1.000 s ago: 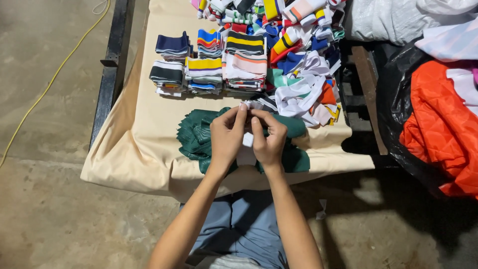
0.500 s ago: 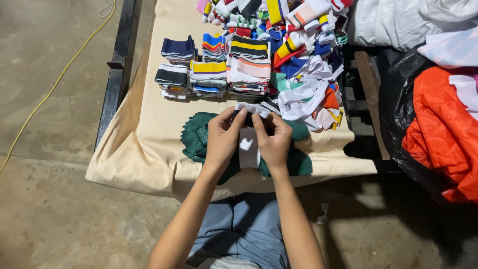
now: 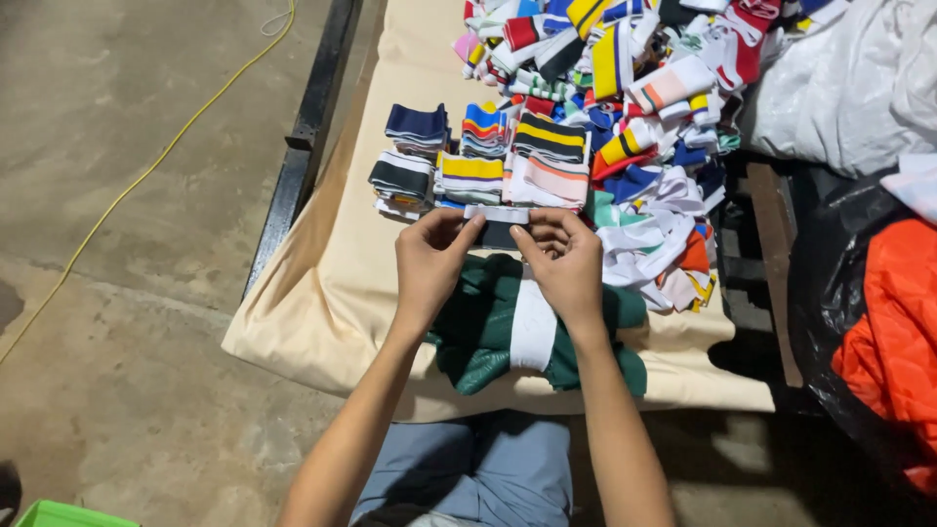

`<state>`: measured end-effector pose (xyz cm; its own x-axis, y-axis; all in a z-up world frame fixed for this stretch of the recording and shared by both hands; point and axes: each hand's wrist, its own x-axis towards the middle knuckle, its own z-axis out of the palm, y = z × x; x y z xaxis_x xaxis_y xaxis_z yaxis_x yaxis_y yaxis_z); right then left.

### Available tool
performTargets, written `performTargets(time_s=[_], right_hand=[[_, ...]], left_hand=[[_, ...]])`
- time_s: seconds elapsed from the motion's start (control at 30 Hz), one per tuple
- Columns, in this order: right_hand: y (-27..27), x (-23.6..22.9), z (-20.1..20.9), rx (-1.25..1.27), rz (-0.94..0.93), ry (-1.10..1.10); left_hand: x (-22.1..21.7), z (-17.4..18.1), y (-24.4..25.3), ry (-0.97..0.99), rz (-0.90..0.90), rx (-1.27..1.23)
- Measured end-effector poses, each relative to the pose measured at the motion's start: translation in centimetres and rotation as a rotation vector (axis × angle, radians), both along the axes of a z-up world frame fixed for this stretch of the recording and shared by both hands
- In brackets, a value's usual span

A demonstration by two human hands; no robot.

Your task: Folding small fabric labels and organizing them into neat stacks on a work table.

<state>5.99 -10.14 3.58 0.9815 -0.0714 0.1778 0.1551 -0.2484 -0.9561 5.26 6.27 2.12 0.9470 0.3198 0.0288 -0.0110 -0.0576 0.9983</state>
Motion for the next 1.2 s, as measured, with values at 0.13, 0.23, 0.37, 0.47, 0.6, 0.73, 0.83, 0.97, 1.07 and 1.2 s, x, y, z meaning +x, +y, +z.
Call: performTargets(time_s=[0.13,0.23,0.37,0.47,0.6,0.73,0.83,0.97,1.07,1.2], right_hand=[[2.9,3.2,2.1,-0.083,0.111,-0.010],[4.4,5.0,2.2,-0.206,0.163,-0.043],[5.3,7.4,2.2,-0.353,0.166,-0.130],[6.2,8.6,2.5,-0.345,0.225,-0.162],[8.5,8.6,1.0,-0.407,0.267,-0.200],[9.9,8.9,-1.2,-0.640,0.324,-0.307],[10.2,9.3,-2.5,-0.824,0.330,-0.426],[10.3,9.8,-4.6,-0.971,0.304,-0.585],[10.1,9.7,-4.8,-0.971,0.267,-0.621],[10.1,9.2,-4.3,-0.952,0.262,-0.607]], left_hand=[[2.8,0.9,2.8,-0.025,0.081,0.096],[4.8,0.2,4.5,-0.022,0.107,0.185],[7.0,1.1,5.5,-0.073,0.109,0.262],[8.0,1.3,6.6,-0.077,0.161,0.360],[8.7,-0.4,8.8,-0.041,0.202,0.421],[8.6,-2.5,10.5,0.065,0.243,0.495],[8.8,-3.6,11.0,0.108,0.246,0.521],[8.6,-4.9,11.4,0.135,0.217,0.573],[8.5,-5.4,11.5,0.114,0.223,0.611],[8.8,-5.9,11.5,0.069,0.247,0.616]])
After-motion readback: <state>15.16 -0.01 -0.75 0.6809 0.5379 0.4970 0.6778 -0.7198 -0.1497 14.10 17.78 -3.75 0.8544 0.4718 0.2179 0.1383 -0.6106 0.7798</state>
